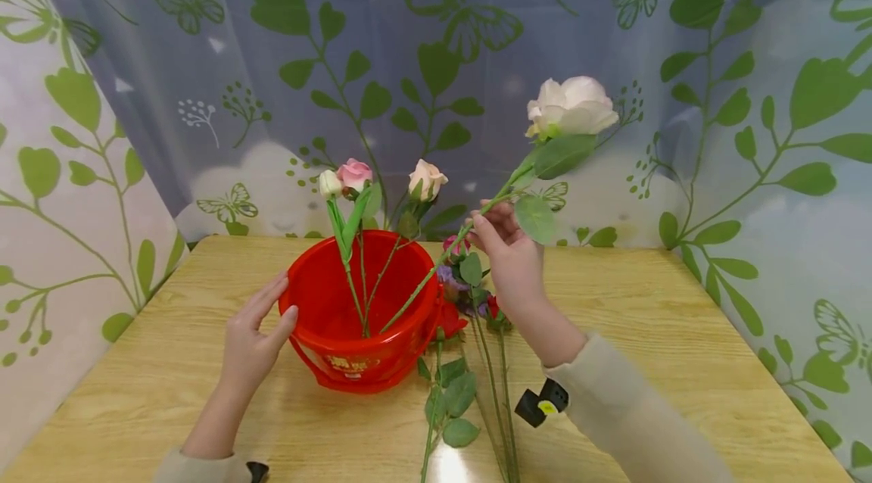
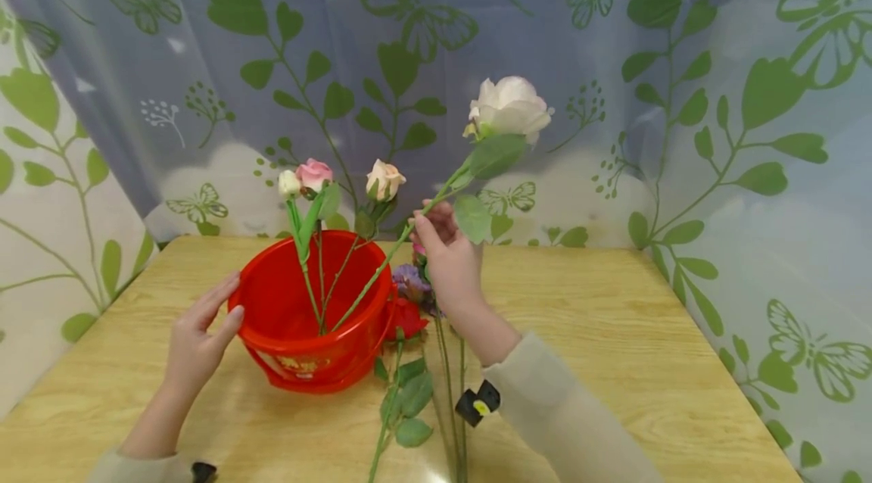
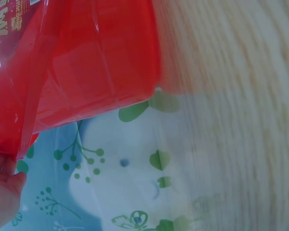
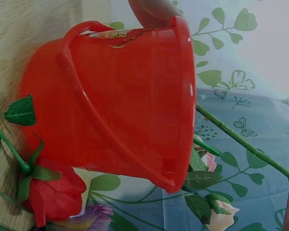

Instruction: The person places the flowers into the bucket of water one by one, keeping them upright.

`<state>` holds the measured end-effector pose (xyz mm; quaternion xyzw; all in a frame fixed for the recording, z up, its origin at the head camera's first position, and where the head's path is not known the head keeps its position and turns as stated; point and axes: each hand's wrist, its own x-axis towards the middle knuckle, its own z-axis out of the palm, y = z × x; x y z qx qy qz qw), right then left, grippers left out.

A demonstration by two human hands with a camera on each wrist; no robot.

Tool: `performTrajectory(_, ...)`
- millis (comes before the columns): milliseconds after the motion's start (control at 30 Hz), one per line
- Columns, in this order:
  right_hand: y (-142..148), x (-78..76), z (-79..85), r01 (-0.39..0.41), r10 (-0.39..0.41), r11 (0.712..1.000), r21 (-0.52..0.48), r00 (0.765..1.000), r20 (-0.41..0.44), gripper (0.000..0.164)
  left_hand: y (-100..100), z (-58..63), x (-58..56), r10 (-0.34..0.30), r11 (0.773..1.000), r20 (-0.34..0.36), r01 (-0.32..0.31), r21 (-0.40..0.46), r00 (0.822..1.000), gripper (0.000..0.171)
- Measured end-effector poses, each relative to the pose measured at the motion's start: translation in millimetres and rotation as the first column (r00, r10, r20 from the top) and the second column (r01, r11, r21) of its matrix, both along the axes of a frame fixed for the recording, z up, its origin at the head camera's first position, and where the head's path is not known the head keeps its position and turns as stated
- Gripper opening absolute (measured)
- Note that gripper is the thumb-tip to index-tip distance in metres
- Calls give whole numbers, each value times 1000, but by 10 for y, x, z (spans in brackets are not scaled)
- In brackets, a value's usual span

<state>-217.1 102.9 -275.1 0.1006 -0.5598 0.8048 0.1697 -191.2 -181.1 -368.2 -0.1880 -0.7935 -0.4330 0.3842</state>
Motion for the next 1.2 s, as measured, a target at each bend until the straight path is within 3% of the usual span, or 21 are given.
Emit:
performTrajectory(200,-73,-16,-132,-11,13,997,80,1000,-29,13,-123,-225,-142,11,1000,4,-11,-9,1000,40)
performTrajectory(300,-104,-32,-218,-16,21,989,149,999,-36,12,-153,-270,-165,13,1000,9,-13,-9,1000,41)
performTrajectory(633,-165,-91,-472,12,8,947,322,998,-62,14,-152,-284,-169,8,1000,-5,-8,-10,1000,42)
performTrajectory(1000,-241,-82,-605,-59,55,949,309,998,22,21,-163,-299,-197,10,1000,-23,-10,-13,1000,42)
performTrajectory(1200,-260,-87,-622,-84,87,937,339,996,9,24,-146,-265,-173,11,1000,-4,-11,-10,1000,42)
